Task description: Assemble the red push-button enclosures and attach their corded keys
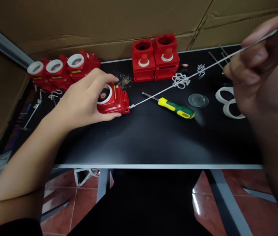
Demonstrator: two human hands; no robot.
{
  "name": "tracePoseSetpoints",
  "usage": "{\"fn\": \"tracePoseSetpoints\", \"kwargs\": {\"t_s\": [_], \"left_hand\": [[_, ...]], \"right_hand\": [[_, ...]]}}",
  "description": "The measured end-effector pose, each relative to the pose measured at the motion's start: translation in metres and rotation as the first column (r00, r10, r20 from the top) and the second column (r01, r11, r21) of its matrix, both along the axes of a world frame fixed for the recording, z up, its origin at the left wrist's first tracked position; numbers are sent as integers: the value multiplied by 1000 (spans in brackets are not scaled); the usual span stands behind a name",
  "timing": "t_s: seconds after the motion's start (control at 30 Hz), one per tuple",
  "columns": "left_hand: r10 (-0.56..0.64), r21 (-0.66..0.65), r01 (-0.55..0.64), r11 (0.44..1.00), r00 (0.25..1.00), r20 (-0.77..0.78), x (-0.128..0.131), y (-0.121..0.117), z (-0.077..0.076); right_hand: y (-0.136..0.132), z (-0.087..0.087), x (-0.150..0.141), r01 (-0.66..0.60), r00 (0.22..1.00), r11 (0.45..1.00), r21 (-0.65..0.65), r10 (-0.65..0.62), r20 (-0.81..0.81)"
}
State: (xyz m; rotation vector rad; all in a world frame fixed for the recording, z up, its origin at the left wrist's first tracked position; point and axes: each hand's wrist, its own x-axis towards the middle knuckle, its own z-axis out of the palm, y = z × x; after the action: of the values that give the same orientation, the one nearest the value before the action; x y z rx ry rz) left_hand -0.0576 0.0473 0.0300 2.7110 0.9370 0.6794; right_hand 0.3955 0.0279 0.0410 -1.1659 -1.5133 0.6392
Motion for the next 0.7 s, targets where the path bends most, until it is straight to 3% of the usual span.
{"fn": "tracePoseSetpoints", "kwargs": {"t_s": [0.13,0.2,0.33,0.5,0.57,0.7], "left_hand": [[16,17,-15,1000,998,-63,0,0,-1],[2,65,3,998,996,-84,0,-1,-1],[0,69,8,998,994,-107,0,-2,-2],[-14,136,42,990,980,-199,7,-4,-1],[-35,163,73,984,974,-223,15,-11,3],[41,118,2,993,931,-364,30,-29,14]], "right_hand": [[-6,2,-18,30,962,998,46,-16,-274],[-10,4,-28,70,947,993,97,-36,-318],[-11,5,-34,22,950,994,106,13,-312],[-7,3,-36,143,895,979,143,-66,-441],[-11,5,-39,81,916,990,113,-30,-400],[-27,8,-41,-171,957,985,-16,163,-239]]}}
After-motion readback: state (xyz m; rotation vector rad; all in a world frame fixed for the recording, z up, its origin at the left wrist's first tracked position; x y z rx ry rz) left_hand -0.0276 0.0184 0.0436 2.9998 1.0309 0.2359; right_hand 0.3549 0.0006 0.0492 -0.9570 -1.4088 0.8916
